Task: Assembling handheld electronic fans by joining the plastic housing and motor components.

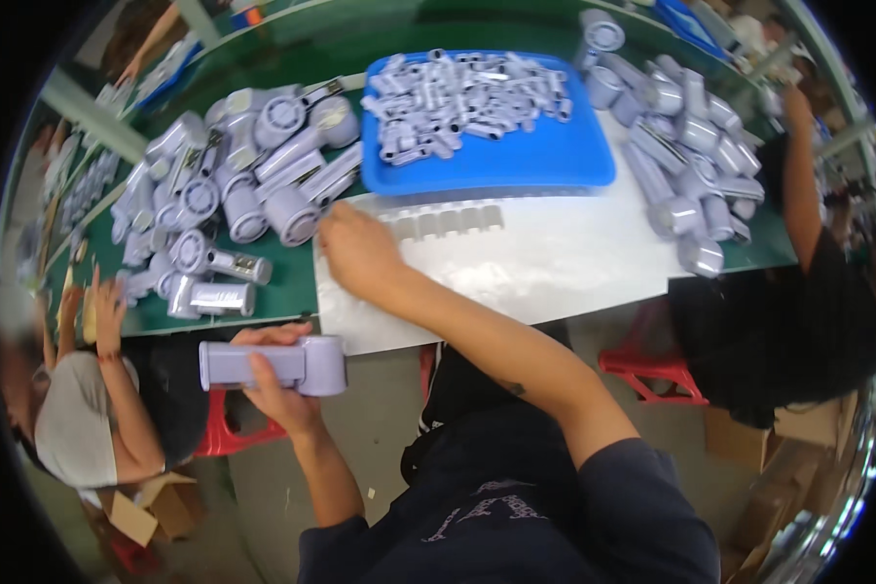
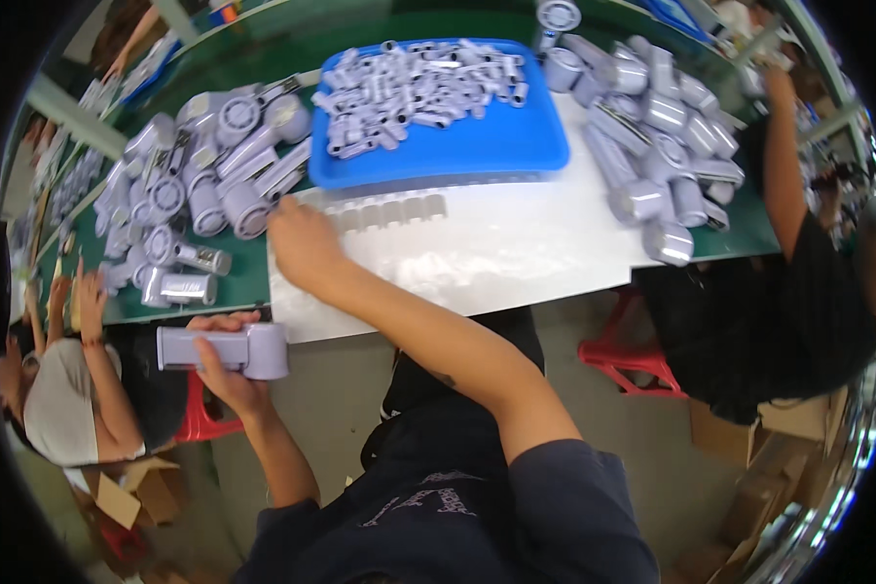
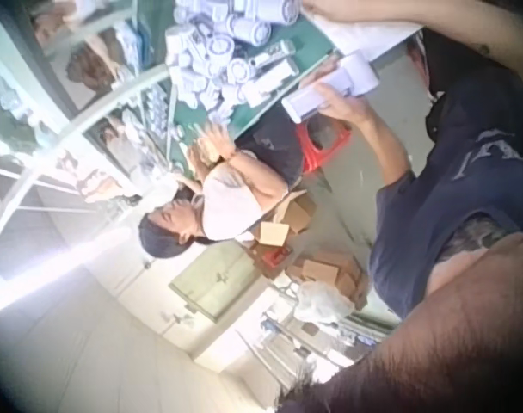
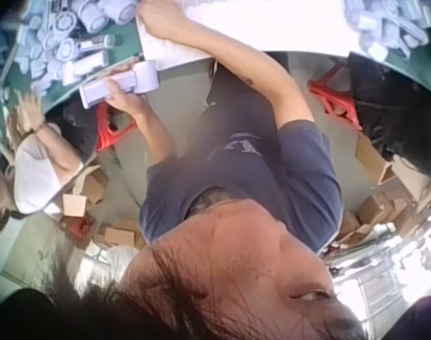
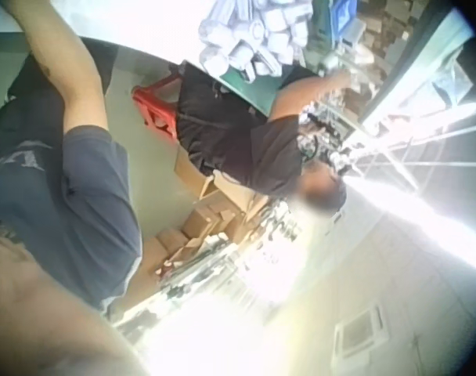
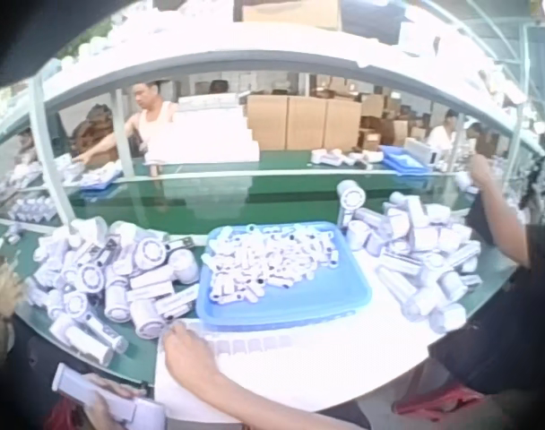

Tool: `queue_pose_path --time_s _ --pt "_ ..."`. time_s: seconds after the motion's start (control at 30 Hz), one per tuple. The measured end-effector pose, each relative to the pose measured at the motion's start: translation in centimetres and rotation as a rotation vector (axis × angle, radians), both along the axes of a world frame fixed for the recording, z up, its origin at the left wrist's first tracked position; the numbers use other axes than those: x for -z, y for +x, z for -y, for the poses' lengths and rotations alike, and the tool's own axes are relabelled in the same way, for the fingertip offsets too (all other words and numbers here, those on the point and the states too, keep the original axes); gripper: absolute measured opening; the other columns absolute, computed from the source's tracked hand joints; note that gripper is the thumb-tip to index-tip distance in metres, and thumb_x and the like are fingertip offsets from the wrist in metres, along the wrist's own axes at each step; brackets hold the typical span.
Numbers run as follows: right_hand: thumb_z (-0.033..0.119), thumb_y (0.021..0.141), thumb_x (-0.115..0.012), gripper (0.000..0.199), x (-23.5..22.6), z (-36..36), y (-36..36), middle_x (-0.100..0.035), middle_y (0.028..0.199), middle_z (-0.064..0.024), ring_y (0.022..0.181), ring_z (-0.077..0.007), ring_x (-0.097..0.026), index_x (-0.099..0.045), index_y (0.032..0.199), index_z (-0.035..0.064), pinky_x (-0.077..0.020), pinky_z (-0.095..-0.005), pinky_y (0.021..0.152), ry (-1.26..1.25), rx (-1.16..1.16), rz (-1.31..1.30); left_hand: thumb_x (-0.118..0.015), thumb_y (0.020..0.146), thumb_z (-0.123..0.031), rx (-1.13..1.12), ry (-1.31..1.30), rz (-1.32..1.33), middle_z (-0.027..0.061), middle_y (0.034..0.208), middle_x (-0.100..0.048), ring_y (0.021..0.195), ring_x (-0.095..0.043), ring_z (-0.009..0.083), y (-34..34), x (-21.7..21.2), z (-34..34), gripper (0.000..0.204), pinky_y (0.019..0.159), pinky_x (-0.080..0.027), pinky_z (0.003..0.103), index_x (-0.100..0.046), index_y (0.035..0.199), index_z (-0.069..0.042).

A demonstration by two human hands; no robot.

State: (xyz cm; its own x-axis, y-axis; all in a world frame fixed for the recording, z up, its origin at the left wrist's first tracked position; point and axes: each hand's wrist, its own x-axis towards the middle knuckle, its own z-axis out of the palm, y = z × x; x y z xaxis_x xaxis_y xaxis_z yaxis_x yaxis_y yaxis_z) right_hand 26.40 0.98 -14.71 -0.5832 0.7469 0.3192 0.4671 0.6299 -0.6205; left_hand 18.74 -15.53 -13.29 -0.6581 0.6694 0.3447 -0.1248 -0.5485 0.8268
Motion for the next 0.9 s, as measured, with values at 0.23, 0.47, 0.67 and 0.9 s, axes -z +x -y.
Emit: queue_pose_path --time_s 0.23,0.47,0.67,0.9 --pt "0.002 0.075 -0.06 0.006 0.4 0.6 0.7 -0.053 0.092 -0.0136 0.082 -0.0337 -0.056 -0.062 0.081 0.0013 -0.0468 -0.0427 0.072 0.107 -0.005 -0.073 -0.049 0.096 -0.037 0.061 -0.007 -0.074 0.0165 0.084 -0.057 0.082 -0.061 0.0314 0.9 -0.6 -0.5 0.039 0.082 -0.049 0.044 -0.041 0.111 -0.002" --pt "0.007 0.071 -0.069 0.011 -0.7 0.3 2.5 -0.054 0.093 -0.0108 0.091 -0.0291 -0.056 -0.059 0.075 0.0067 -0.0462 -0.0376 0.078 -0.193 -0.178 -0.411 -0.047 0.096 -0.041 0.134 0.094 -0.06 0.0157 0.081 -0.058 0.083 -0.063 0.0321 2.3 -2.0 -1.1 0.044 0.084 -0.049 0.044 -0.039 0.114 -0.002" --pt "0.009 0.073 -0.077 0.016 -4.5 0.5 7.9 -0.062 0.088 -0.0062 0.086 -0.017 -0.061 -0.062 0.078 0.0061 -0.0486 -0.0291 0.071 -0.347 -0.184 -0.677 -0.056 0.09 -0.031 0.165 0.011 -0.292 0.0187 0.085 -0.062 0.084 -0.063 0.0305 4.3 -4.4 -3.5 0.043 0.086 -0.049 0.045 -0.04 0.116 0.0" --pt "-0.005 0.079 -0.07 0.032 -10.4 -0.2 20.6 -0.062 0.083 -0.0041 0.077 -0.0088 -0.059 -0.058 0.106 0.0039 -0.0462 -0.0213 0.068 -0.521 -0.045 -1.041 -0.069 0.072 0.002 0.488 -0.145 -0.547 0.0096 0.091 -0.065 0.083 -0.064 0.0189 10.2 -8.2 -9.6 0.03 0.075 -0.049 0.029 -0.061 0.101 -0.001"
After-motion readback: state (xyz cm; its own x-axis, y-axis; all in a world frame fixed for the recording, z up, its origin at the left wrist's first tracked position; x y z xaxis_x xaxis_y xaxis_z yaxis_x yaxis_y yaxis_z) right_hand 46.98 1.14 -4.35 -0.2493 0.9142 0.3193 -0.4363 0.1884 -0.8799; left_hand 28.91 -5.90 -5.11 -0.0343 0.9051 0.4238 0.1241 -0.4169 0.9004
